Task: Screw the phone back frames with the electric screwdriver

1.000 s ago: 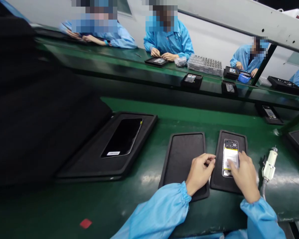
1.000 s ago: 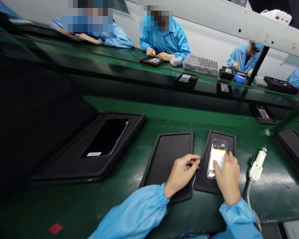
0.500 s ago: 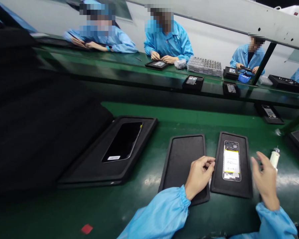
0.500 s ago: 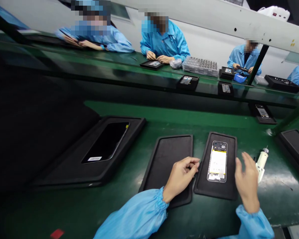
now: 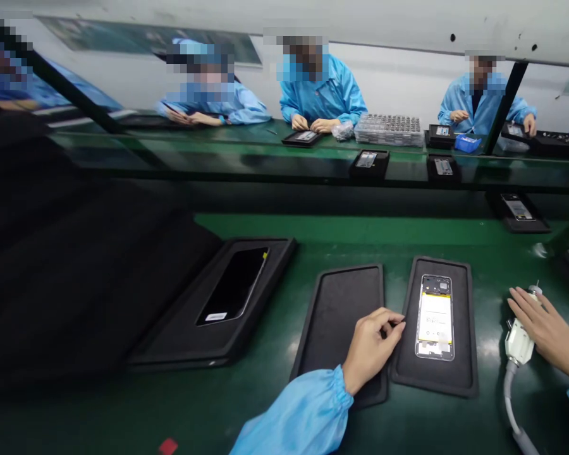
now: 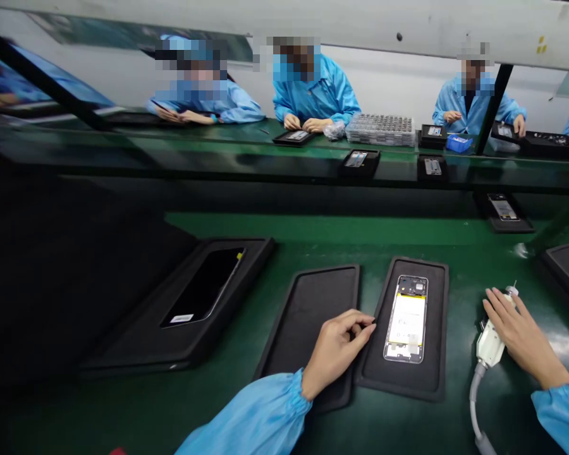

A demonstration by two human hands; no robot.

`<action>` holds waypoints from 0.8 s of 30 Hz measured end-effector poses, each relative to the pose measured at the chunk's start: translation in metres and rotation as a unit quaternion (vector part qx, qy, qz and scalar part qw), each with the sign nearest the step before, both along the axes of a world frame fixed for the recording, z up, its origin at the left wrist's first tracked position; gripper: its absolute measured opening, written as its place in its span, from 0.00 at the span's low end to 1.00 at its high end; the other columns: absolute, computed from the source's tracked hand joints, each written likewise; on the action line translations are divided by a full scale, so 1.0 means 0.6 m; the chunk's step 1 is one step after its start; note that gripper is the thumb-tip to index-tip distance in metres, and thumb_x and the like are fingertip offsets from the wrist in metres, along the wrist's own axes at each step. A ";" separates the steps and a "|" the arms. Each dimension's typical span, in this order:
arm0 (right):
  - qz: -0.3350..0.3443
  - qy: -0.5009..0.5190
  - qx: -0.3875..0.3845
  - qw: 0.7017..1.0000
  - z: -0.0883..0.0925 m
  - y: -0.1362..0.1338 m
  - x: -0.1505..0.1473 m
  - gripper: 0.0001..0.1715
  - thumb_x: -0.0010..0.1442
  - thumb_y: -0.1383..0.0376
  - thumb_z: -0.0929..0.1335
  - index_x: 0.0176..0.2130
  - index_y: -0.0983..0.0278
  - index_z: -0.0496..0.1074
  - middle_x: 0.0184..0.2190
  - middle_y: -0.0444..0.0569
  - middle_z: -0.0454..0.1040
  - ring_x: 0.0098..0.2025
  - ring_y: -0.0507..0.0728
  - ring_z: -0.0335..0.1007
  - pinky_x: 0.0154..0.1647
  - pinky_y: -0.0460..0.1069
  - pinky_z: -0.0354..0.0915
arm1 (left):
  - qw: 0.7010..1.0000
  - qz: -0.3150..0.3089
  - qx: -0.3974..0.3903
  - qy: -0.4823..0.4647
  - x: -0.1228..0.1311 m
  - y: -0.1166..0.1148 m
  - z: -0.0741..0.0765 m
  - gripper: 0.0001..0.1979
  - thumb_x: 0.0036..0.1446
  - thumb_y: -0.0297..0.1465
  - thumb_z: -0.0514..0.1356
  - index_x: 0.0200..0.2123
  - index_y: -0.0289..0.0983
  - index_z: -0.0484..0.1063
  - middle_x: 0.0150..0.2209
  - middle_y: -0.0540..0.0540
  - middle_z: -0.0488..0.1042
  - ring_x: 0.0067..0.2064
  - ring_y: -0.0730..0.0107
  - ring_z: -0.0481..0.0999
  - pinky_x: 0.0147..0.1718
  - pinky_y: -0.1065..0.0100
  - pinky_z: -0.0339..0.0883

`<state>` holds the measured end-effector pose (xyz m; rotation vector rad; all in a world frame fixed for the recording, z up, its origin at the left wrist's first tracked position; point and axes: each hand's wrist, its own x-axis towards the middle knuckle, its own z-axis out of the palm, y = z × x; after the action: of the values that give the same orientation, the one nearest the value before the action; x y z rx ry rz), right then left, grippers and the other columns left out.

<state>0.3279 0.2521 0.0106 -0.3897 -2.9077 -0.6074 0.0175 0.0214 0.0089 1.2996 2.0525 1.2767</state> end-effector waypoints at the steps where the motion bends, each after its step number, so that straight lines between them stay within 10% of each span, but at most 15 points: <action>1: 0.008 0.005 -0.007 1.000 -0.003 0.003 -0.007 0.28 0.51 0.79 0.59 0.52 0.73 0.66 0.57 0.62 0.65 0.61 0.66 0.57 0.59 0.66 0.56 | 1.000 -0.003 -0.003 0.008 0.001 0.001 0.000 0.08 0.56 0.32 0.57 0.33 0.37 0.76 0.30 0.49 0.73 0.26 0.75 0.69 0.27 0.72 0.61; 14: -0.019 0.308 -0.093 0.947 -0.026 -0.010 0.016 0.13 0.62 0.63 0.63 0.43 0.70 0.67 0.42 0.62 0.71 0.51 0.67 0.67 0.53 0.66 0.63 | 0.967 -0.046 -0.168 0.187 0.027 0.012 0.022 0.14 0.54 0.43 0.64 0.40 0.43 0.75 0.40 0.51 0.70 0.29 0.72 0.71 0.29 0.68 0.60; 18: -0.182 0.527 -0.186 0.809 0.044 -0.101 -0.049 0.13 0.56 0.58 0.68 0.34 0.67 0.70 0.34 0.54 0.72 0.36 0.61 0.70 0.42 0.59 0.66 | 0.977 -0.048 -0.112 0.176 0.024 0.010 0.012 0.08 0.59 0.37 0.60 0.38 0.42 0.76 0.40 0.51 0.71 0.28 0.74 0.70 0.30 0.69 0.61; 22: -0.079 0.663 -0.455 0.589 0.097 -0.182 -0.138 0.15 0.56 0.62 0.68 0.44 0.62 0.68 0.20 0.39 0.65 0.26 0.55 0.65 0.34 0.53 0.65 | 0.995 -0.022 0.065 0.067 0.018 0.014 0.040 0.07 0.60 0.32 0.58 0.36 0.36 0.76 0.33 0.49 0.73 0.26 0.76 0.68 0.27 0.72 0.61; 24: -0.071 0.587 -0.583 0.557 0.098 -0.205 -0.173 0.10 0.56 0.61 0.69 0.39 0.63 0.69 0.19 0.39 0.65 0.25 0.53 0.65 0.32 0.51 0.64 | 0.985 -0.018 0.170 0.015 0.019 0.019 0.082 0.08 0.61 0.30 0.57 0.34 0.35 0.76 0.31 0.48 0.74 0.27 0.76 0.69 0.26 0.73 0.62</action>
<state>0.2241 0.1294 0.0692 -0.7247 -1.4517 1.2545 0.0290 0.0330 0.0579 1.4985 1.8769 1.6526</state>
